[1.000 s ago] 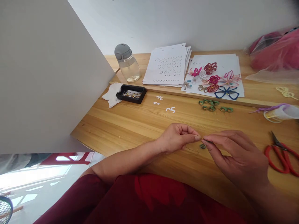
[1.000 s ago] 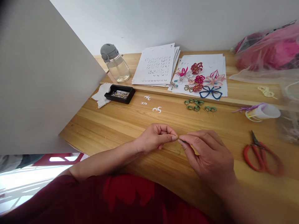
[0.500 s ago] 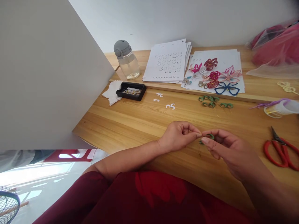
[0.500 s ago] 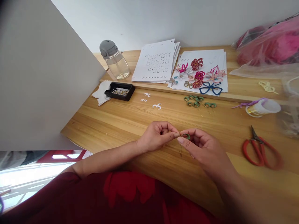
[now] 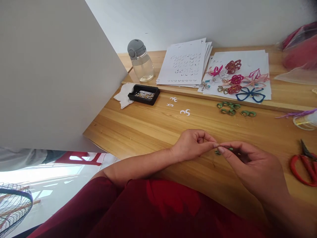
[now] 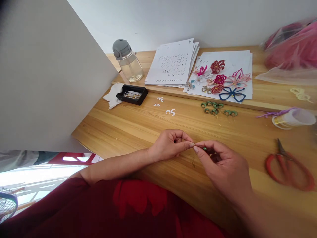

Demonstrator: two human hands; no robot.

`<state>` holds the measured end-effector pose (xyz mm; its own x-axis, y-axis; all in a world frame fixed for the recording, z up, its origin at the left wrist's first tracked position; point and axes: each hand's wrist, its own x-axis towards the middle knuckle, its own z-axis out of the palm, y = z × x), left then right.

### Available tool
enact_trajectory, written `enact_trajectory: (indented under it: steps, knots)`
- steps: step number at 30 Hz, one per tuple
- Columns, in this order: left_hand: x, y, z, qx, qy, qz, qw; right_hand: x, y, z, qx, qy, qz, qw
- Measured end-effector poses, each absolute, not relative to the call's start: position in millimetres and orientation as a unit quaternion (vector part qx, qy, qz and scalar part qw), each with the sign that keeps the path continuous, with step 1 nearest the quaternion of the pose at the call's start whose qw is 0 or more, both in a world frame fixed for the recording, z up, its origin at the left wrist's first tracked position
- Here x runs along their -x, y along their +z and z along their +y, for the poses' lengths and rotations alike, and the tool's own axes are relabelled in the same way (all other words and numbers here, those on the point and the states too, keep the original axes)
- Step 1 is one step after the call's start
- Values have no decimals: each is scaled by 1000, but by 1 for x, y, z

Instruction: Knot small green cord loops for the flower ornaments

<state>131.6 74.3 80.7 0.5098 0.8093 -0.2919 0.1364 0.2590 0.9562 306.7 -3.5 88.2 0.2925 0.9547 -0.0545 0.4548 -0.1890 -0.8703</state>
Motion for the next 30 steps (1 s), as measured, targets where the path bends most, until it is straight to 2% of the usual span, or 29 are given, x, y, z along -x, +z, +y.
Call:
enact_trajectory:
  steps: [6, 11, 21, 26, 30]
  knots:
    - [-134, 86, 73, -513, 226, 408, 721, -307, 93, -1, 677, 363, -478, 426]
    - [-132, 81, 76, -518, 259, 387, 717, -312, 94, 0, 668, 390, -458, 438]
    - [-120, 83, 79, -557, 254, 379, 694, -320, 91, 3, 609, 564, -327, 451]
    - [-121, 79, 77, -546, 250, 371, 708, -327, 87, 7, 559, 623, -320, 444]
    - [-123, 82, 80, -572, 236, 355, 701, -328, 91, 3, 562, 633, -345, 406]
